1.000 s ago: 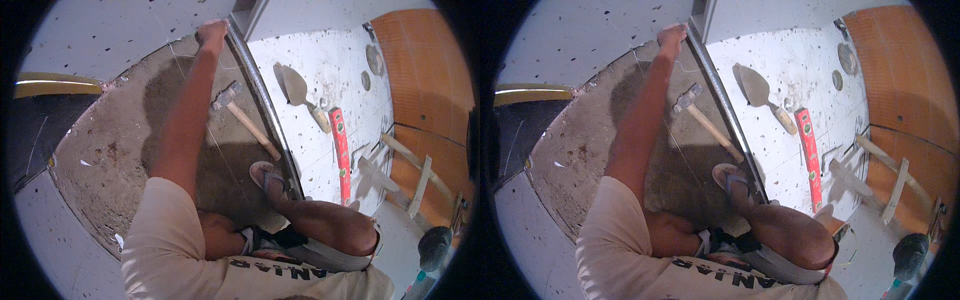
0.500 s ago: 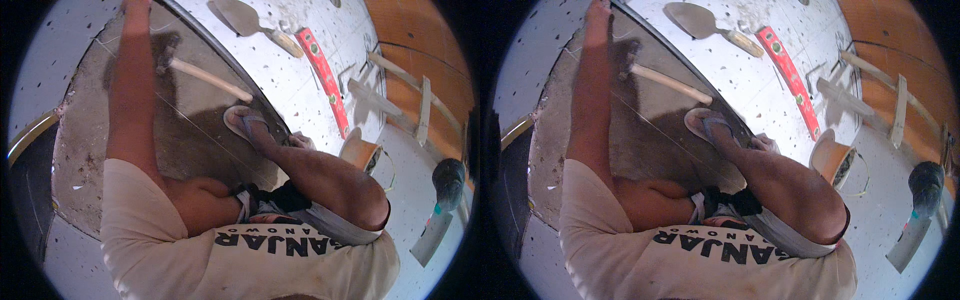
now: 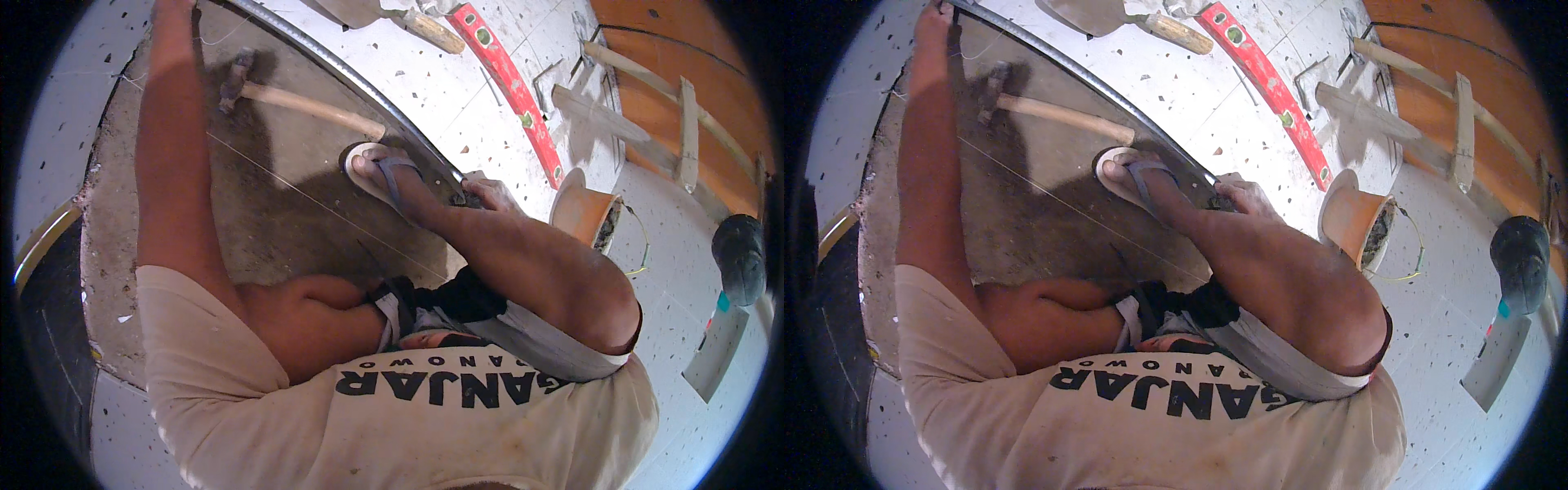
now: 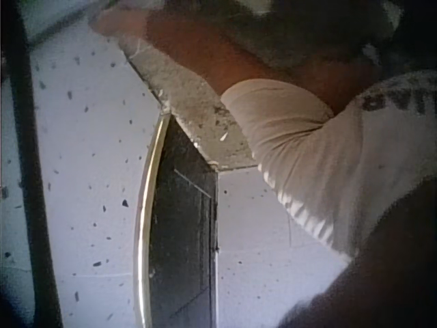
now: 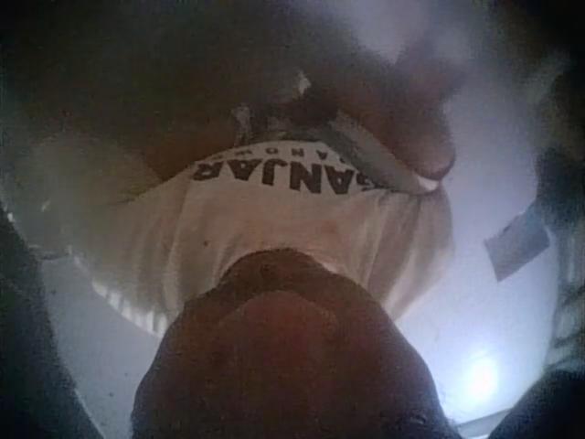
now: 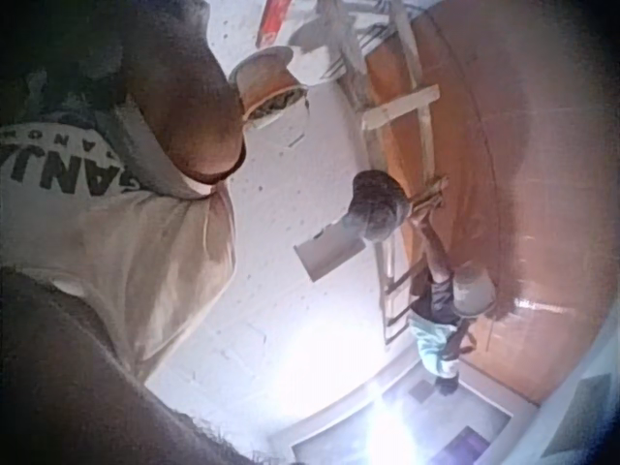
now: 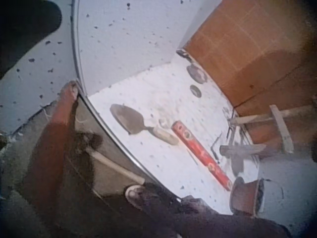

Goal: The person scoops cement from a bucket using a trowel and spreads it onto the floor surface. They use the trowel to smooth the cement and level it against a guide line, working in a small area near a doorway.

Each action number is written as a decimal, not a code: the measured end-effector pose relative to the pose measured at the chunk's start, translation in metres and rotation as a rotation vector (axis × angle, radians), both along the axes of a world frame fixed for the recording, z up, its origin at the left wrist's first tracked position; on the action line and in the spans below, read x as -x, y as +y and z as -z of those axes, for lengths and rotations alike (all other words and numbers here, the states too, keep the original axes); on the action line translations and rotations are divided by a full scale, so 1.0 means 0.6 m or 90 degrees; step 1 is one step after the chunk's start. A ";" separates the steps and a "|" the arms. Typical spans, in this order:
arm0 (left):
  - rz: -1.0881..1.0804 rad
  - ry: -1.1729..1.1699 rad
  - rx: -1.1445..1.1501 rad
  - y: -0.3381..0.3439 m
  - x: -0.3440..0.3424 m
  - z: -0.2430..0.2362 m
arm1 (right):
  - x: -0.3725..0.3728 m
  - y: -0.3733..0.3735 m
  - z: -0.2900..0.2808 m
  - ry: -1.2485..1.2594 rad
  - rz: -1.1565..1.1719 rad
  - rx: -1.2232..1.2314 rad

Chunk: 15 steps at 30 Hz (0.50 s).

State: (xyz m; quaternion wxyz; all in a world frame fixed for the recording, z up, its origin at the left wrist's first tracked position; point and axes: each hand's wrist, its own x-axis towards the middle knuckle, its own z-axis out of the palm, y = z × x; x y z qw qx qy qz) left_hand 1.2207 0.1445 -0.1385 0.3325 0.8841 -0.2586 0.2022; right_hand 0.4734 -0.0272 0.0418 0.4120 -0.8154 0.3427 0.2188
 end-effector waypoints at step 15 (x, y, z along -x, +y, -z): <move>0.049 -0.080 0.061 -0.001 -0.010 0.009 | 0.012 0.014 -0.045 0.031 0.007 0.001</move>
